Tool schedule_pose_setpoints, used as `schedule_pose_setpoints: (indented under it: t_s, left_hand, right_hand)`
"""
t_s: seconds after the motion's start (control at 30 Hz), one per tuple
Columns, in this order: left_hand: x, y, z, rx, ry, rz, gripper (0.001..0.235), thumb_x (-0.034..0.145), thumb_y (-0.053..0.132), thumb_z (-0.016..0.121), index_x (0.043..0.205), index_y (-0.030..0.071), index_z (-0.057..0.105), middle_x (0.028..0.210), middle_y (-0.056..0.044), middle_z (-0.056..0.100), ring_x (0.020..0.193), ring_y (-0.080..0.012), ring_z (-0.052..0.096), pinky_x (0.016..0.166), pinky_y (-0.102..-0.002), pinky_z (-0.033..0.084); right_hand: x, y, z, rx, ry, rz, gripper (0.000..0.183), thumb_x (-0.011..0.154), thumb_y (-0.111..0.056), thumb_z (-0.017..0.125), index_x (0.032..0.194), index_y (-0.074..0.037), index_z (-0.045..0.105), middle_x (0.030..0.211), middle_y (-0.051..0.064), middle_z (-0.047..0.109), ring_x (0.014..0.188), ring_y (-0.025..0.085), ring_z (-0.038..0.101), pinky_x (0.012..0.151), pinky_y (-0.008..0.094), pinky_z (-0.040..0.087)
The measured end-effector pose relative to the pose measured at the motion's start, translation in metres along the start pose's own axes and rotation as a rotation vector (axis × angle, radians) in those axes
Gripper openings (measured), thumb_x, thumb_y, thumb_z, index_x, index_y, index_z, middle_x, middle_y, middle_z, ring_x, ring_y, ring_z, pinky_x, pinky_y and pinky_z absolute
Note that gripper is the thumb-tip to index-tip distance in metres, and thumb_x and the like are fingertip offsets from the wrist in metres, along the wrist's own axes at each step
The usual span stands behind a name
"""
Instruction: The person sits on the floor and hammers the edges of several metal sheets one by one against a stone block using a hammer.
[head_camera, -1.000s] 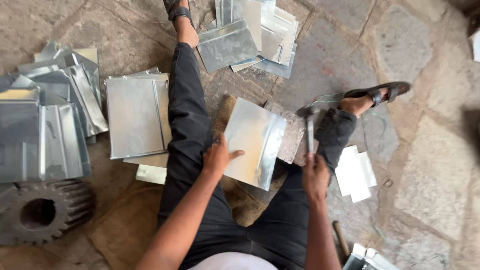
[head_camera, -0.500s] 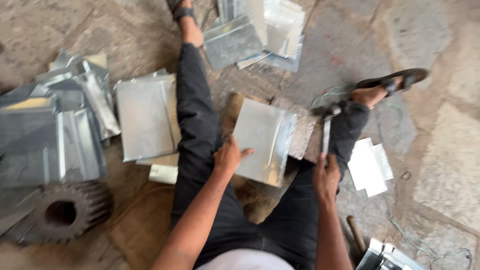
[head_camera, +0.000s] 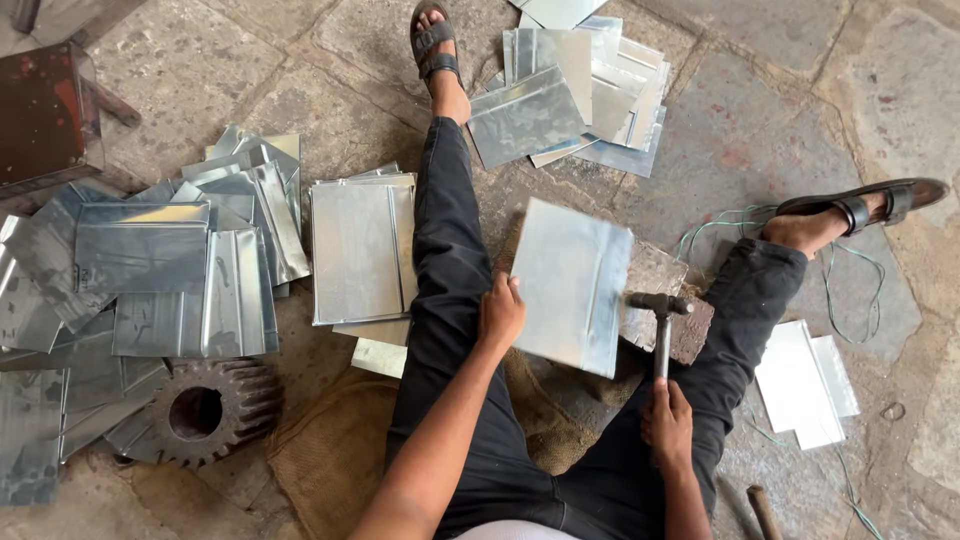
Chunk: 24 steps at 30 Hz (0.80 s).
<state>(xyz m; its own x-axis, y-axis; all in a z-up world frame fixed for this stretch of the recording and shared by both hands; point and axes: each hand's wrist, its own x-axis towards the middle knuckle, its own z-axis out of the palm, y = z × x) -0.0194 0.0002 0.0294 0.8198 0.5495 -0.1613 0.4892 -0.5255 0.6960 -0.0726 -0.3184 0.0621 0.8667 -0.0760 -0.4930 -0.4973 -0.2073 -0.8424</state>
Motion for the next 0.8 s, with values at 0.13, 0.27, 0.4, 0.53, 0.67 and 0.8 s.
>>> schedule_pose_setpoints:
  t_s: [0.13,0.27,0.4,0.53,0.67,0.8]
  left_hand:
    - [0.053,0.041,0.023,-0.305,0.208,-0.036,0.026,0.104,0.017,0.044,0.126,0.009,0.056,0.104,-0.019,0.074,0.087,-0.0364,0.074,0.070,-0.049,0.058]
    - [0.145,0.086,0.049,-0.241,0.172,0.096,0.022,0.104,0.013,0.053,0.123,0.006,0.060,0.117,-0.018,0.075,0.107,-0.0362,0.073,0.087,-0.048,0.058]
    - [0.186,0.088,0.046,-0.075,-0.291,0.157,0.026,0.100,0.016,0.057,0.123,0.005,0.062,0.117,-0.019,0.073,0.109,-0.0368,0.071,0.090,-0.047,0.057]
    - [0.161,0.063,0.019,-0.172,-0.015,0.298,0.030,0.096,0.019,0.062,0.123,0.004,0.064,0.118,-0.020,0.071,0.111,-0.0374,0.068,0.094,-0.046,0.055]
    - [0.127,0.003,-0.053,-0.294,0.508,0.356,0.021,0.096,0.016,0.066,0.113,0.004,0.067,0.111,-0.018,0.072,0.107,-0.0353,0.070,0.096,-0.044,0.055]
    - [0.090,-0.083,-0.151,0.062,0.870,0.159,0.030,0.090,0.013,0.070,0.119,0.008,0.065,0.121,-0.013,0.069,0.117,-0.0362,0.064,0.100,-0.049,0.049]
  right_hand:
    - [-0.001,-0.006,0.006,-0.059,0.063,-0.019,0.041,0.107,-0.040,0.048,0.085,-0.007,0.054,0.056,0.003,0.046,0.041,0.012,0.042,0.037,0.030,0.034]
    - [0.002,-0.006,0.011,-0.047,0.060,-0.062,0.044,0.109,-0.041,0.047,0.084,-0.004,0.049,0.056,0.003,0.043,0.042,0.013,0.041,0.038,0.030,0.034]
    - [0.009,0.000,0.006,-0.025,0.034,-0.030,0.042,0.110,-0.040,0.044,0.087,-0.006,0.052,0.056,0.003,0.041,0.042,0.013,0.038,0.038,0.030,0.031]
    - [0.014,0.003,0.001,-0.005,0.024,0.004,0.049,0.111,-0.044,0.038,0.087,-0.004,0.052,0.056,0.006,0.044,0.041,0.016,0.040,0.037,0.032,0.032]
    - [0.018,0.003,0.004,-0.061,0.087,0.070,0.059,0.114,-0.048,0.035,0.086,0.001,0.053,0.060,0.010,0.049,0.043,0.018,0.045,0.039,0.035,0.037]
    - [0.023,-0.005,0.019,-0.185,0.160,0.045,0.063,0.115,-0.045,0.036,0.084,0.004,0.057,0.062,0.014,0.055,0.046,0.022,0.052,0.042,0.038,0.042]
